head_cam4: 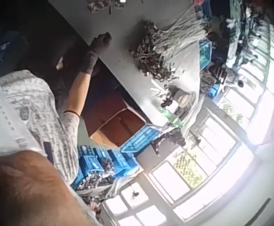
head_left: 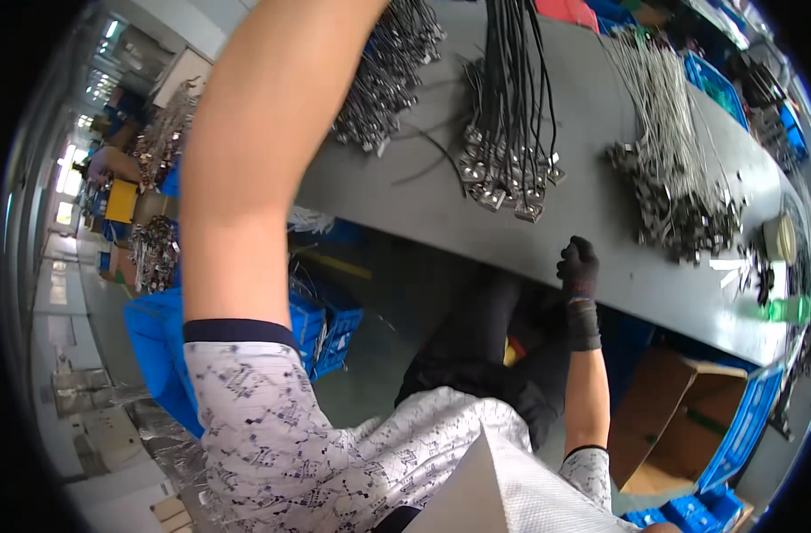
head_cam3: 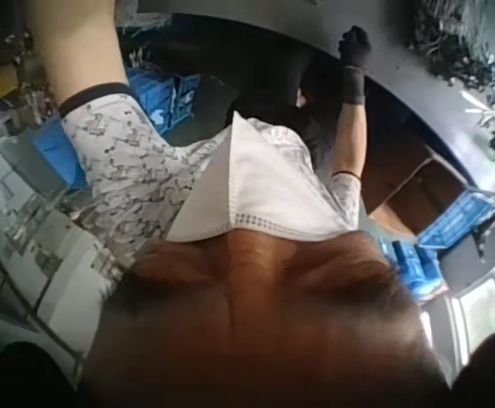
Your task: Sorting, bundling, and organizing electrical wire sets at a manual assembly station.
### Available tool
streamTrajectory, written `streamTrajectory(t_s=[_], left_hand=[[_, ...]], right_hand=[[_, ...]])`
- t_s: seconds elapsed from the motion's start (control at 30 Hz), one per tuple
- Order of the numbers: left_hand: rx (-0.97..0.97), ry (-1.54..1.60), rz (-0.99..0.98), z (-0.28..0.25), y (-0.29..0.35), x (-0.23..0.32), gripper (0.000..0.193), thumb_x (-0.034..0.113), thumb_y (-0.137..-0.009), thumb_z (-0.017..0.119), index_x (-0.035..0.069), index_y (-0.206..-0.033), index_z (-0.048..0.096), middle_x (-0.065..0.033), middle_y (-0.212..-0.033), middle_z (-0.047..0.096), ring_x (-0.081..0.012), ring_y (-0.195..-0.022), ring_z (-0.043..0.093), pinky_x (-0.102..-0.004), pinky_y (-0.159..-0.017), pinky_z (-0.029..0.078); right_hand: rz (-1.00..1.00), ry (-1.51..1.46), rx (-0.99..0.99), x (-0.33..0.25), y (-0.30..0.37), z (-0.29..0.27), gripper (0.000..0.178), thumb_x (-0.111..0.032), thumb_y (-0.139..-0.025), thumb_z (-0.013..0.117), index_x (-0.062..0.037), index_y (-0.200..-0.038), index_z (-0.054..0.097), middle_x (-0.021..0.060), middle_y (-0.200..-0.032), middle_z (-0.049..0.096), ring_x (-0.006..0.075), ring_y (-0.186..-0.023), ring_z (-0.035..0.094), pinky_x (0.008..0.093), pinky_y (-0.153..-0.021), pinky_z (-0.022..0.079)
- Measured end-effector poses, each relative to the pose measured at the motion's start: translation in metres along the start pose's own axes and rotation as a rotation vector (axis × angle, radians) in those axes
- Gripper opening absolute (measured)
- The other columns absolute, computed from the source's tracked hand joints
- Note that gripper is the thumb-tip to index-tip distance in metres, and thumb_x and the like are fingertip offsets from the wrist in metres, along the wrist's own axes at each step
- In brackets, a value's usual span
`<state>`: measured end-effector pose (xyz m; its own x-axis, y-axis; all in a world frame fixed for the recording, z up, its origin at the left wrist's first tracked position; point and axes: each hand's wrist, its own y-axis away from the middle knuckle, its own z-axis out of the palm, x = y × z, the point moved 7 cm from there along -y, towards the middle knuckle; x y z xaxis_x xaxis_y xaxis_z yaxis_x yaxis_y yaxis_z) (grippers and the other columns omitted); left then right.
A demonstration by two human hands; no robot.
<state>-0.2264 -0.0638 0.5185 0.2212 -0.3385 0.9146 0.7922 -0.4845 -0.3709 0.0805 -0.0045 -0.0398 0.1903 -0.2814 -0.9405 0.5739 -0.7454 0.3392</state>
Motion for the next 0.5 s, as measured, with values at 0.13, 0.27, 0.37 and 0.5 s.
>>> streamTrajectory(t_s=[0.13,0.27,0.37,0.5], left_hand=[[-0.033,-0.055,0.061,-0.001,-0.067,-0.046,0.056,0.052,-0.101,0.047,0.003,-0.080,0.063,-0.0064,-0.052,0.050,-0.0223,-0.035,0.041,-0.0404,-0.038,0.037],[0.102,-0.242,0.189,-0.019,-0.137,-0.087,0.056,0.052,-0.100,0.051,0.002,-0.080,0.065,-0.0069,-0.053,0.052,-0.0229,-0.037,0.047,-0.0378,-0.038,0.041],[0.094,-0.192,0.203,-0.041,-0.210,-0.123,0.054,0.051,-0.098,0.055,0.001,-0.082,0.066,-0.0060,-0.057,0.055,-0.0210,-0.039,0.051,-0.0372,-0.038,0.043],[0.343,-0.512,0.349,-0.087,-0.311,-0.173,0.058,0.055,-0.094,0.060,-0.002,-0.092,0.070,-0.0127,-0.067,0.065,-0.0264,-0.050,0.062,-0.0408,-0.047,0.051]], right_hand=[[-0.680,0.709,0.188,-0.025,-0.049,0.063,0.025,-0.017,-0.097,0.056,-0.0084,-0.119,0.064,0.0124,-0.089,0.069,0.0298,-0.074,0.067,0.0407,-0.066,0.053],[-0.731,0.916,0.227,-0.018,-0.063,0.085,0.029,-0.020,-0.093,0.055,-0.0123,-0.120,0.062,0.0172,-0.109,0.066,0.0398,-0.087,0.067,0.0465,-0.072,0.054],[-0.711,0.872,0.218,-0.015,-0.071,0.086,0.029,-0.020,-0.092,0.056,-0.0123,-0.119,0.062,0.0153,-0.105,0.066,0.0378,-0.085,0.068,0.0456,-0.070,0.054],[-0.583,0.982,0.192,-0.027,-0.073,0.084,0.030,-0.019,-0.090,0.056,-0.0111,-0.119,0.061,0.0138,-0.104,0.066,0.0366,-0.083,0.068,0.0462,-0.068,0.054]])
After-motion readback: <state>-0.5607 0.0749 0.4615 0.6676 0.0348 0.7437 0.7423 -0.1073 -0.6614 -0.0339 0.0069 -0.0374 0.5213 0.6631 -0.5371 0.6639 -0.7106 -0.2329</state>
